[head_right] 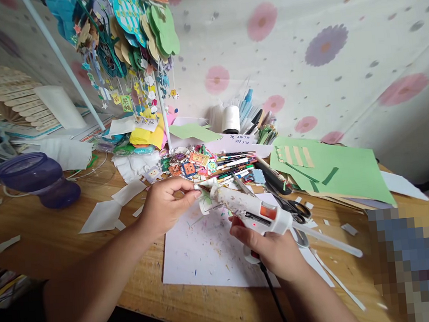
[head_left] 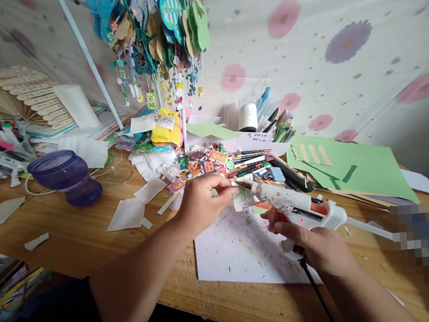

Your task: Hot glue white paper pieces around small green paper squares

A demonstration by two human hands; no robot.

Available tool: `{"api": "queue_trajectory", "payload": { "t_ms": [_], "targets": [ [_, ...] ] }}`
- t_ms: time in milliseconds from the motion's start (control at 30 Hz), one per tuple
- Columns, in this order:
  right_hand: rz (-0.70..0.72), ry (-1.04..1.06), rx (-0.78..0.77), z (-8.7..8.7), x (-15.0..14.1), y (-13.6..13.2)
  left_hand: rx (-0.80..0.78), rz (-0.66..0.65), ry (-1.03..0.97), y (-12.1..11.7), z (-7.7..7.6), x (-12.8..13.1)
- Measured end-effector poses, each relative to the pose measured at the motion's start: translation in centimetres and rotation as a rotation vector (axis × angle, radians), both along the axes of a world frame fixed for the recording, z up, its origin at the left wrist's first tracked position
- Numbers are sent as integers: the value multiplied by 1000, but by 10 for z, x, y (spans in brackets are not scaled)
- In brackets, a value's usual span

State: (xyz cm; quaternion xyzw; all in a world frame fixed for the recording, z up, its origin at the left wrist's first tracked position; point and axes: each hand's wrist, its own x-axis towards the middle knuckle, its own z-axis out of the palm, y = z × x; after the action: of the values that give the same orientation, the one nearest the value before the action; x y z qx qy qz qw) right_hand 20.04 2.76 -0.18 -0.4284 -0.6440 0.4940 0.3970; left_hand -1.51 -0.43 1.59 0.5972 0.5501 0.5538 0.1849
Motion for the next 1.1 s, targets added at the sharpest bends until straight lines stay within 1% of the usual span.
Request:
{"api": "queue_trajectory", "payload": {
  "t_ms": [167, 300, 400, 500, 667, 800, 867, 967, 1100],
  "targets": [
    [5, -16, 13, 2, 0, 1, -78, -36, -109, 1, -1, -1],
    [-6, -28, -31, 2, 1, 2, -123, -77, -205, 2, -2, -2],
    [31, 3, -40, 4, 1, 2, -141, -98, -252, 3, -2, -3],
    [42, 25, -13, 5, 0, 1, -161, -119, -297, 3, -2, -3],
    [-16, -55, 3, 5, -2, -2, -149, -126, -316, 3, -1, -3],
    [-63, -92, -52, 6, -3, -4, -160, -133, -342, 5, -3, -5],
    [-45, -75, -67, 7, -2, -3, -161, -122, -369, 6, -4, -6],
    [-2, -56, -38, 7, 1, 0, -147, -108, -407, 7, -5, -7],
    [-43, -104, 15, 5, 4, 2, -136, -95, -428, 7, -5, -6]
  ]
}}
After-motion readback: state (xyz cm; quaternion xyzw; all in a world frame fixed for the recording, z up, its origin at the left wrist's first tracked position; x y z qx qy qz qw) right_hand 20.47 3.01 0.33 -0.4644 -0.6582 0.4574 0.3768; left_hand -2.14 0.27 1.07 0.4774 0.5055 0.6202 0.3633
